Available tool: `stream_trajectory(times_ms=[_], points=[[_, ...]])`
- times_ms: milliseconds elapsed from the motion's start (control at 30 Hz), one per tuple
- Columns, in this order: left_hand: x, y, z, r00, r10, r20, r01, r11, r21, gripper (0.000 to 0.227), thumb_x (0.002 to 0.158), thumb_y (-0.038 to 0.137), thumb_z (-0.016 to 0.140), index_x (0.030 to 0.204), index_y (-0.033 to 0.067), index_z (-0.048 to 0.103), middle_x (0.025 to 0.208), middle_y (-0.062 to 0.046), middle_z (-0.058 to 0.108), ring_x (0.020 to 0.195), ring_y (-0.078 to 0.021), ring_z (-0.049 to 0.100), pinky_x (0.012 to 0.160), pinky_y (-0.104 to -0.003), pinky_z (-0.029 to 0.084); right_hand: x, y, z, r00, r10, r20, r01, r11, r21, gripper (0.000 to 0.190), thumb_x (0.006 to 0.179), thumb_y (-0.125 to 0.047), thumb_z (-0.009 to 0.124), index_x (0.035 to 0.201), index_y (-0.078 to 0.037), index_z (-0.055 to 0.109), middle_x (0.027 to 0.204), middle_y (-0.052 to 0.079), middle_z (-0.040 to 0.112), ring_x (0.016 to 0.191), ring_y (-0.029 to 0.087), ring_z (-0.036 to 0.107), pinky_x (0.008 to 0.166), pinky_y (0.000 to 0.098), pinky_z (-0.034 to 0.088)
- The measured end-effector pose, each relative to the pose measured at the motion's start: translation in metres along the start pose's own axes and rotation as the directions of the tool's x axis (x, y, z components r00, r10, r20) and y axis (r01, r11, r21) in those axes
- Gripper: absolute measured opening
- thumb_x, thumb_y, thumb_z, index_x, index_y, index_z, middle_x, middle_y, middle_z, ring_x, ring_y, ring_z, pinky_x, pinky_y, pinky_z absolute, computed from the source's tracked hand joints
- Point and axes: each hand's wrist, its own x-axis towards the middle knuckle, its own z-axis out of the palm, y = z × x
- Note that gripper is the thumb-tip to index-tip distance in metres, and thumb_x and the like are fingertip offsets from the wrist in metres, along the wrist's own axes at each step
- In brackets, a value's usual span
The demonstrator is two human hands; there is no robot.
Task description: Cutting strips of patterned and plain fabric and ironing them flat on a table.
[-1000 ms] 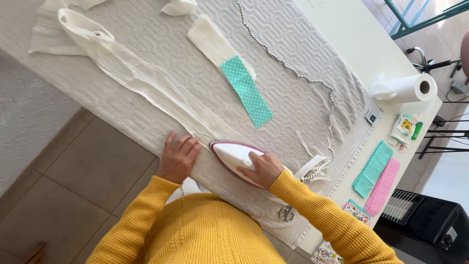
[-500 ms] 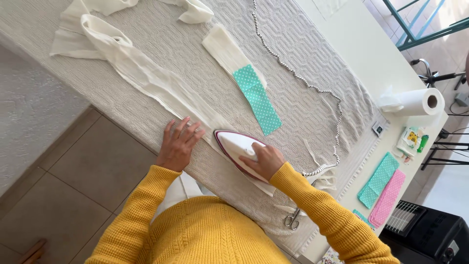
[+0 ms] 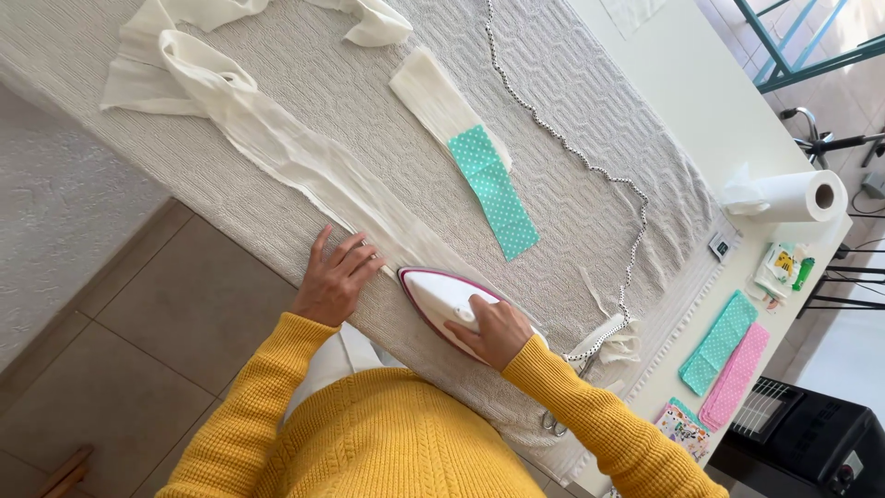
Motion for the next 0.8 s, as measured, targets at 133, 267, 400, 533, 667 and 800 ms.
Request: stream_trajectory(times_ms=[133, 267, 400, 533, 667, 800], points=[[-0.007, -0.007, -0.006, 0.999, -0.025, -0.032, 0.026, 0.999, 0.035, 0.031, 0.095, 0.005, 0.061, 0.122, 0.0198, 0.067, 0.13, 0.001, 0.064, 0.138, -0.0219, 0.049, 0.126, -0.06, 0.021, 0.015, -0.017, -0.009, 0.99, 0.069, 0.125, -0.069, 0.998, -0.012, 0.05, 0.095, -0.054, 0.061, 0.089, -0.004, 0.059, 0.074, 0.016, 0.07, 0.059, 0.027, 0.071, 0.058, 0.044, 0.058], [-0.008, -0.014, -0.013, 0.994, -0.076, -0.084, 0.081, 0.995, 0.052, 0.032, 0.096, 0.007, 0.061, 0.126, 0.0166, 0.067, 0.138, 0.0, 0.063, 0.141, -0.023, 0.047, 0.125, -0.058, 0.025, 0.041, -0.032, -0.015, 0.999, 0.029, 0.019, -0.029, 1.0, -0.008, 0.052, 0.095, -0.054, 0.062, 0.088, -0.002, 0.06, 0.075, 0.017, 0.069, 0.063, 0.03, 0.071, 0.06, 0.0465, 0.057], [0.006, -0.017, -0.034, 0.981, -0.143, -0.131, 0.149, 0.988, 0.041, 0.034, 0.097, 0.009, 0.062, 0.131, 0.0108, 0.066, 0.142, -0.004, 0.061, 0.142, -0.0267, 0.047, 0.123, -0.056, 0.029, 0.049, -0.058, -0.025, 0.998, 0.018, 0.063, -0.015, 0.998, -0.06, 0.055, 0.094, -0.056, 0.063, 0.087, -0.001, 0.061, 0.073, 0.018, 0.069, 0.067, 0.032, 0.07, 0.062, 0.048, 0.057], [0.013, -0.02, -0.043, 0.971, -0.195, -0.137, 0.206, 0.975, 0.077, 0.037, 0.096, 0.01, 0.063, 0.132, 0.0102, 0.065, 0.143, -0.005, 0.06, 0.141, -0.0288, 0.048, 0.122, -0.054, 0.031, 0.072, -0.053, -0.018, 0.992, -0.066, -0.108, 0.063, 0.998, -0.031, 0.055, 0.092, -0.054, 0.065, 0.087, 0.001, 0.063, 0.078, 0.021, 0.068, 0.068, 0.035, 0.07, 0.058, 0.0487, 0.057], [0.012, -0.02, -0.041, 0.952, -0.242, -0.187, 0.265, 0.958, 0.106, 0.038, 0.095, 0.011, 0.064, 0.133, 0.0081, 0.064, 0.144, -0.007, 0.06, 0.138, -0.0294, 0.049, 0.121, -0.051, 0.033, 0.092, -0.061, -0.029, 0.999, 0.049, -0.017, -0.049, 0.999, -0.004, 0.059, 0.095, -0.059, 0.059, 0.09, 0.0, 0.064, 0.077, 0.019, 0.071, 0.067, 0.031, 0.073, 0.065, 0.0451, 0.059], [0.019, -0.022, -0.046, 0.897, -0.36, -0.257, 0.392, 0.916, 0.085, 0.036, 0.097, 0.013, 0.066, 0.132, 0.0043, 0.064, 0.138, -0.011, 0.061, 0.132, -0.0286, 0.053, 0.115, -0.048, 0.039, 0.087, -0.067, -0.024, 0.998, -0.065, 0.015, 0.066, 0.994, -0.086, 0.061, 0.093, -0.058, 0.063, 0.087, 0.002, 0.065, 0.075, 0.02, 0.071, 0.067, 0.031, 0.071, 0.062, 0.046, 0.058]])
